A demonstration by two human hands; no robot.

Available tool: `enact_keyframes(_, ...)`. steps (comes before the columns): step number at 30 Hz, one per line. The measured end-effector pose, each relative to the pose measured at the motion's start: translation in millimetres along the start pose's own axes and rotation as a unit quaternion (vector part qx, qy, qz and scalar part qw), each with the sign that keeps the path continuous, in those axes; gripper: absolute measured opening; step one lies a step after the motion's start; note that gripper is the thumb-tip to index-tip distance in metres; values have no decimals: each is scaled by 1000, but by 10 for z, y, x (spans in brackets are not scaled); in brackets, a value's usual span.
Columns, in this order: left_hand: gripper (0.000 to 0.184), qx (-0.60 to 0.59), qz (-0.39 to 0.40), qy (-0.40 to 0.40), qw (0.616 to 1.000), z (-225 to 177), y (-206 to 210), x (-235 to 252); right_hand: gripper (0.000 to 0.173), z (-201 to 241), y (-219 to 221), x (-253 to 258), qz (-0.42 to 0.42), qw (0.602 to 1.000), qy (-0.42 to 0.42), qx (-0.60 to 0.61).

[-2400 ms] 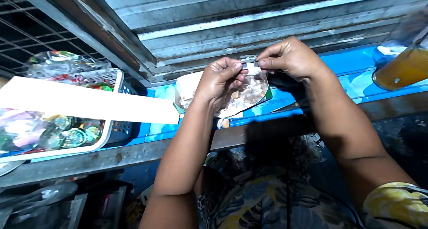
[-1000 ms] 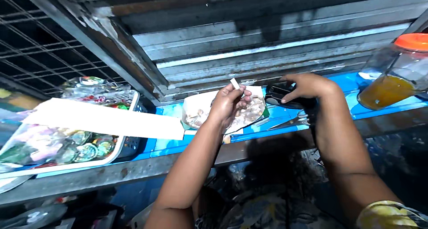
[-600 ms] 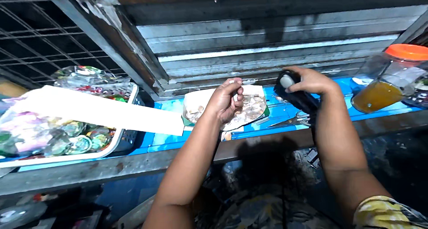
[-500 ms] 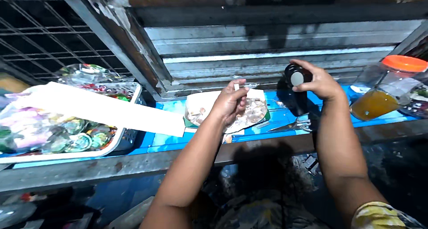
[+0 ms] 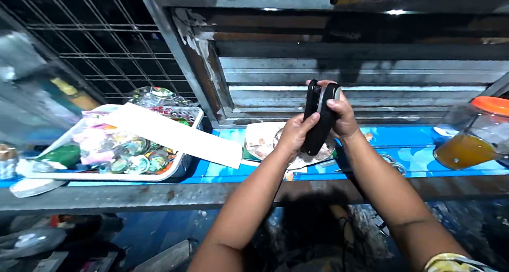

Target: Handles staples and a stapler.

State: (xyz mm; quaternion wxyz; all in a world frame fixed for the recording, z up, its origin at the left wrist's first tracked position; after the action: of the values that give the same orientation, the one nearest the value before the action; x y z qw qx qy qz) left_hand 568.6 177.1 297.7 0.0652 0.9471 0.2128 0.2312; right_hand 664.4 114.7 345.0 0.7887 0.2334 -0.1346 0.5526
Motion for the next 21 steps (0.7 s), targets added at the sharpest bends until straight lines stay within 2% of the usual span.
enact_keyframes(2,24,82,-28,43,995,-94,-77,12,54,71,-56,-50,-48,995,-3,-92)
enact_keyframes(4,20,140,-58,93,984,-178,-112,33,43,148,-90,-104,-95,986,18,-136)
enact_keyframes(10,16,177,-89,161,967,-232,-112,27,41,246,-88,-188,-99,987,-18,-128)
enact_keyframes(13,26,148,-171,139,964,-299,-282,40,36,300,-187,-213,-105,989,-48,-91)
enact_keyframes(15,26,129,-207,164,956,-382,-421,64,37,315,-222,-218,-84,991,-55,-87)
enact_keyframes(18,25,121,-215,189,950,-406,-468,70,37,338,-131,-222,-10,994,-51,-96)
enact_keyframes(21,36,104,-252,181,945,-391,-523,58,40,466,23,-346,29,983,-79,-164)
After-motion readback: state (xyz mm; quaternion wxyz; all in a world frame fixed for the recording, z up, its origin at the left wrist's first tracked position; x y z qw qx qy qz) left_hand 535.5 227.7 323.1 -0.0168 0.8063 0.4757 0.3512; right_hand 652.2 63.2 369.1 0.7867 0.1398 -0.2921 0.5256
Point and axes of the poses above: each hand's wrist, its own x-axis towards the middle knuckle, its own y-axis out of the palm, z = x × y, the point moved 7 cm from there along x, towards the middle knuckle, and after that the axes turned 13 degrees about y, right-handed, at the moved point
